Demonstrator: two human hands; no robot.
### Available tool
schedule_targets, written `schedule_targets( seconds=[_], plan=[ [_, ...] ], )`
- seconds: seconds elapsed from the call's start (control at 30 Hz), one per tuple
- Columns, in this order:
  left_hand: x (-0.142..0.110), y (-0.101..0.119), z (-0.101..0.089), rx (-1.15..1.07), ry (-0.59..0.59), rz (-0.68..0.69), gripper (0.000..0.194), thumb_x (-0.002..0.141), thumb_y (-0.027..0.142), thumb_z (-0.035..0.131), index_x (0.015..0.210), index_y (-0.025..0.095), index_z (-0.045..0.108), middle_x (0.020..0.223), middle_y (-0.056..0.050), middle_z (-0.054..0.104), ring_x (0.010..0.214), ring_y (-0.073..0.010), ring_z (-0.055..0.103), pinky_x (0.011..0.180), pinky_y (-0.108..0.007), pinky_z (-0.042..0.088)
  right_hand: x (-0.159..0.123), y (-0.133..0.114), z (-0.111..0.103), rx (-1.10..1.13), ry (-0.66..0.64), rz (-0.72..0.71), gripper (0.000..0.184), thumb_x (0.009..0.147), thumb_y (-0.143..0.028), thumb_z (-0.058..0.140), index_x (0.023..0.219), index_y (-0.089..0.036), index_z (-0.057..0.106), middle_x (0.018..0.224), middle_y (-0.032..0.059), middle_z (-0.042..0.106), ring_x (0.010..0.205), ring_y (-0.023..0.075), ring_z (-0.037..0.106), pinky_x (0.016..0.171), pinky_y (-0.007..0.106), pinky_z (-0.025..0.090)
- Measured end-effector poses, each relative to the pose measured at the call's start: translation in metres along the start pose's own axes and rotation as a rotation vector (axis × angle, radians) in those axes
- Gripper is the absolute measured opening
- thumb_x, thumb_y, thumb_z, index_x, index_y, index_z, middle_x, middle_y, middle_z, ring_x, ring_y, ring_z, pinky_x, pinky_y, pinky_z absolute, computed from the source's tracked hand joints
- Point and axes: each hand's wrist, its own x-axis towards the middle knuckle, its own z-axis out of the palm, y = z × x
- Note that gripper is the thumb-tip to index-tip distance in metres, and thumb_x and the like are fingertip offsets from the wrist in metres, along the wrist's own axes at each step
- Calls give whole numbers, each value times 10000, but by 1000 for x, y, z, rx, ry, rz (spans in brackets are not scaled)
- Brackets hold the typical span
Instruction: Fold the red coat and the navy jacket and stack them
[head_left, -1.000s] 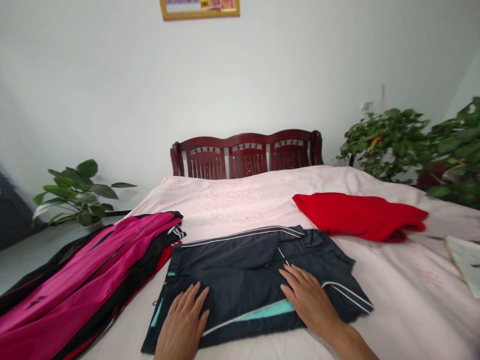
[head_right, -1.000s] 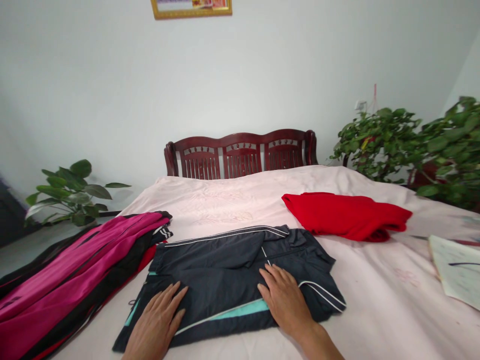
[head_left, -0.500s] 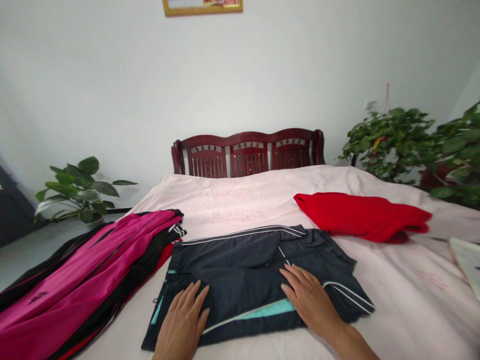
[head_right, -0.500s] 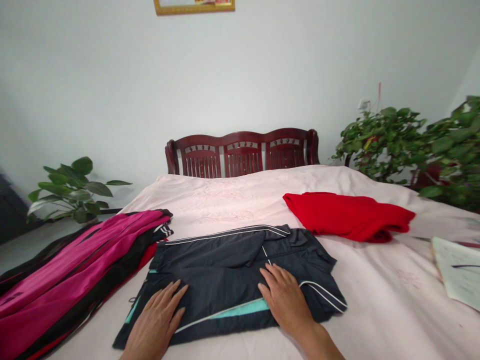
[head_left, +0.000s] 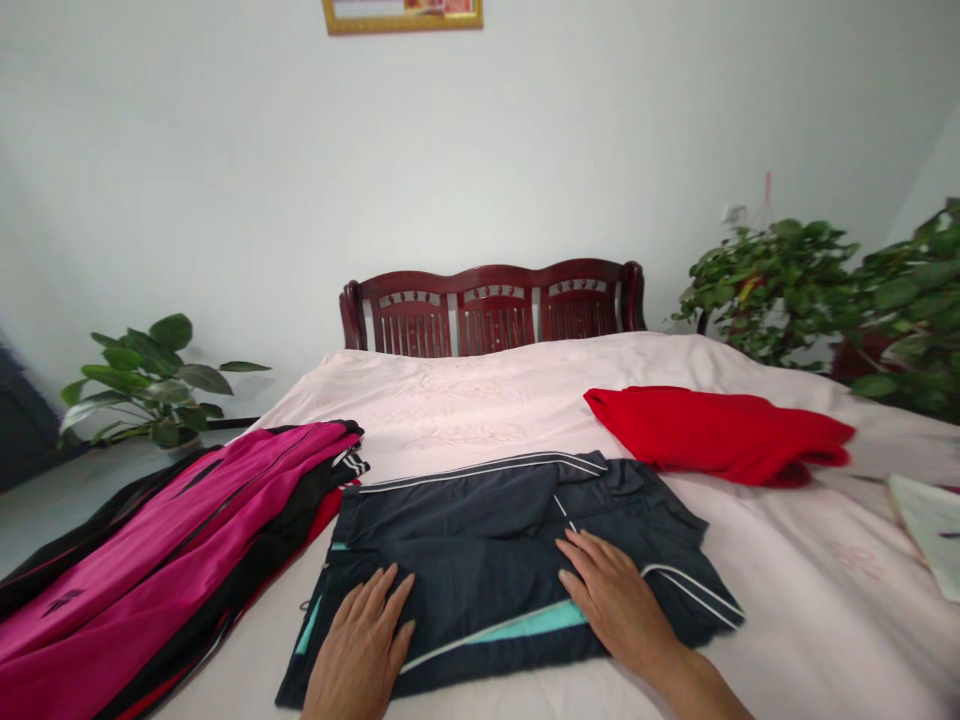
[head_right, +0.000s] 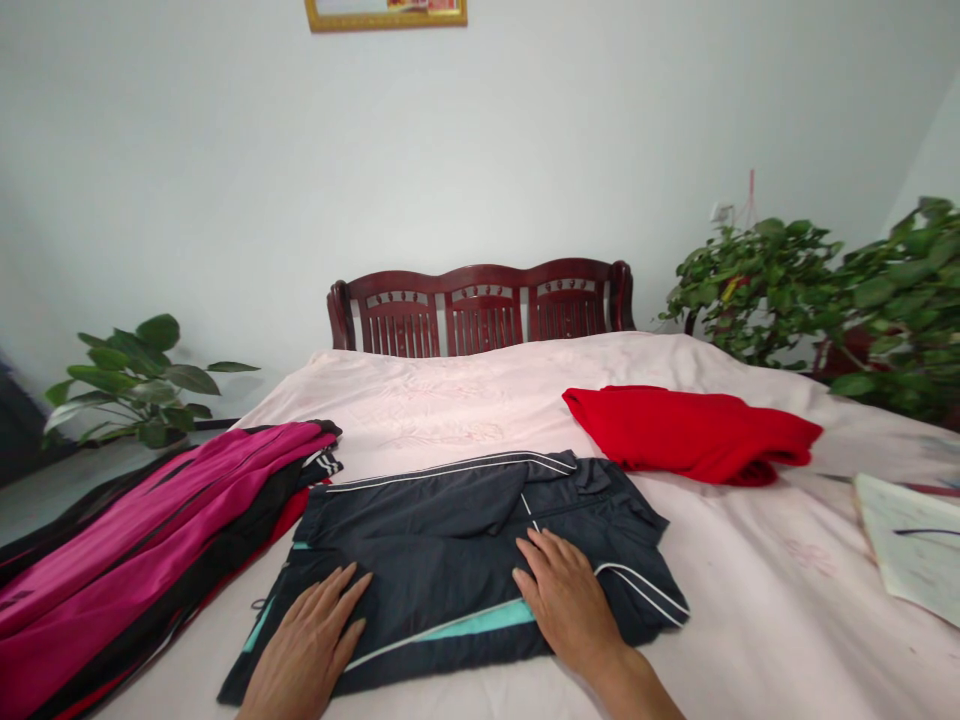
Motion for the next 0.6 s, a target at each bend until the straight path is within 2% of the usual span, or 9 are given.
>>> schedule_targets(
  seconds=[0.6],
  plan=[
    [-2, -2, 5, 21, 56, 22, 438, 936, 364, 504, 1365, 303, 566, 1413, -33, 596, 1266, -240, 583, 1024, -423, 503, -1, 0, 1, 1, 20, 4, 379, 977, -411, 478, 1254, -211, 641, 1287, 91, 660, 1207, 257, 586, 998, 422, 474]
  ],
)
